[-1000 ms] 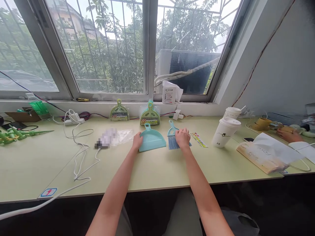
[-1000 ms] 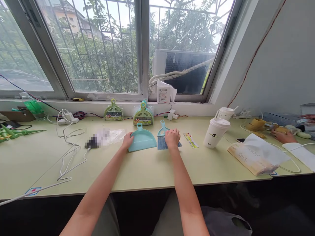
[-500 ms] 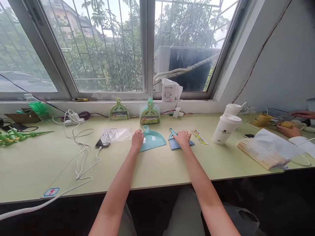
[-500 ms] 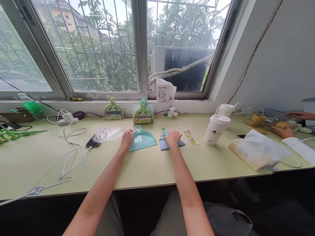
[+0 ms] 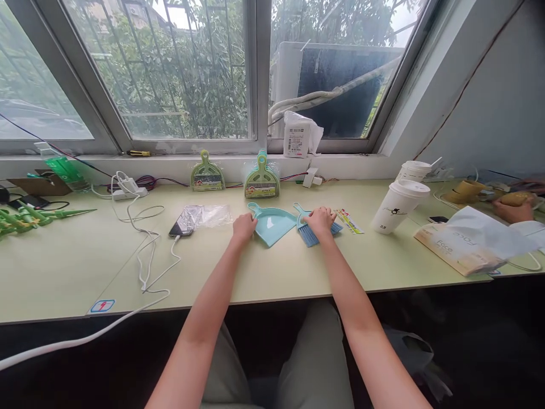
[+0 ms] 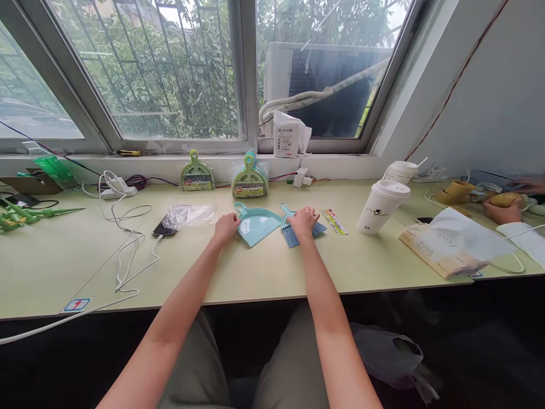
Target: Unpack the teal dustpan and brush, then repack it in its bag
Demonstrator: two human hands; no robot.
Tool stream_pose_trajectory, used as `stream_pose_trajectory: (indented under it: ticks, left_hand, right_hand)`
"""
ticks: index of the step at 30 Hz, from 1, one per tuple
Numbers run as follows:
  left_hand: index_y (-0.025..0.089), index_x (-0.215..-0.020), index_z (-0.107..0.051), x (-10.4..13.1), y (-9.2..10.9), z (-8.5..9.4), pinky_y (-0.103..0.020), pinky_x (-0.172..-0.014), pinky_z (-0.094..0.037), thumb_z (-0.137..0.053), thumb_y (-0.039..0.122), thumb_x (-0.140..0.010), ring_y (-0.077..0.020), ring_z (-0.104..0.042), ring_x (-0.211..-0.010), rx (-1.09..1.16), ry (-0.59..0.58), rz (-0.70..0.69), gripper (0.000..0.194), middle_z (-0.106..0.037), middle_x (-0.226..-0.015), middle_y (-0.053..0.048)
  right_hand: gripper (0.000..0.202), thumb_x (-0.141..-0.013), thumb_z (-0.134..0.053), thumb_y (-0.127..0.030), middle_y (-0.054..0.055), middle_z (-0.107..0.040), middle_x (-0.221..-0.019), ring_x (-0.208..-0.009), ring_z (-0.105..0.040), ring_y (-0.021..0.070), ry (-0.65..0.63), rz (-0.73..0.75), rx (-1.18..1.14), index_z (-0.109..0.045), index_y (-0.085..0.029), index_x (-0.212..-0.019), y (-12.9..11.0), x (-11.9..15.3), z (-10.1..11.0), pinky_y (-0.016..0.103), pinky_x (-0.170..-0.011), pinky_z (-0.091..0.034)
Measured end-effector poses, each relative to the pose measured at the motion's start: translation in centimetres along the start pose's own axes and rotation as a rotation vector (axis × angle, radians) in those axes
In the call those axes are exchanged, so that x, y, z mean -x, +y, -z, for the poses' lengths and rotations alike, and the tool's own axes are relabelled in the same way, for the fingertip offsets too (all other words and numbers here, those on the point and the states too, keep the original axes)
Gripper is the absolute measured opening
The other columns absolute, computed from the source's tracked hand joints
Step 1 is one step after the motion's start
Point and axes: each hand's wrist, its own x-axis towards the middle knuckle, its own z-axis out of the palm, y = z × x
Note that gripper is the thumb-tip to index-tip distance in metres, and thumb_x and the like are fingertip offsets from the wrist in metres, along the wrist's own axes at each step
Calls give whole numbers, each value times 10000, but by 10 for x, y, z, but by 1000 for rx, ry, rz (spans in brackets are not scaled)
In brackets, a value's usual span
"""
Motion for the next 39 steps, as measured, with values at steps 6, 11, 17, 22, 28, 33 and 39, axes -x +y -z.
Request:
stream_pose_trajectory:
  ticks: [6,11,17,22,28,33,39]
  left_hand:
    - [199,-634,-582,17,30,-17,-279,-613,-383,-481,368,-841,-190,-559,-699,207,-166,-288,286,-639,-726,-52]
    - [201,-848,-639,27,44,-14,-274,-698,-430,-501,353,-862,-168,-560,-764,300,-175,-608,206,-636,-844,-34]
    - [209,-1103,-587,14,22,0,-383,-904,-393,-606,219,-819,-270,-470,-1107,-63,138,-700,285,-547,-1172,-109]
    - [192,-1079,-600,11,18,-7,-373,-911,-378,-421,75,-875,-244,-486,-1094,-154,34,-837,296,-562,-1148,-120]
    - [174,-1022,-637,10,19,-12,-314,-795,-414,-337,17,-877,-213,-539,-950,-215,-30,-818,369,-611,-1015,-115]
    - [146,-976,-661,11,23,-13,-308,-741,-430,-352,-5,-852,-218,-575,-895,-274,-63,-784,365,-632,-936,-121]
    - [172,-977,-670,13,22,-15,-317,-748,-464,-393,-4,-829,-219,-602,-891,-293,-33,-783,360,-643,-942,-105]
  right_hand:
    - [240,-760,-604,-427,89,-604,-1119,-1095,-462,279,-38,130,-249,-714,-235,-851,-9,1,8,438,-922,-298]
    - [185,-781,-633,-432,35,-617,-1150,-1136,-455,249,-303,428,-280,-732,-288,-842,-16,10,8,406,-943,-278]
    - [148,-759,-686,-403,15,-610,-1204,-1159,-458,253,-319,462,-331,-740,-305,-858,-22,13,5,408,-952,-274]
    - [139,-766,-685,-389,10,-626,-1191,-1141,-484,242,-313,500,-379,-739,-291,-849,-30,17,-1,401,-965,-284]
    - [135,-766,-688,-384,10,-629,-1178,-1122,-489,243,-299,503,-381,-746,-290,-844,-33,17,-6,404,-959,-296]
    - [120,-758,-697,-372,22,-637,-1149,-1114,-488,249,-305,520,-328,-752,-290,-826,-34,16,-5,424,-975,-285]
    - [127,-750,-685,-368,17,-647,-1110,-1112,-499,244,-291,533,-318,-740,-286,-829,-35,20,-4,432,-986,-277]
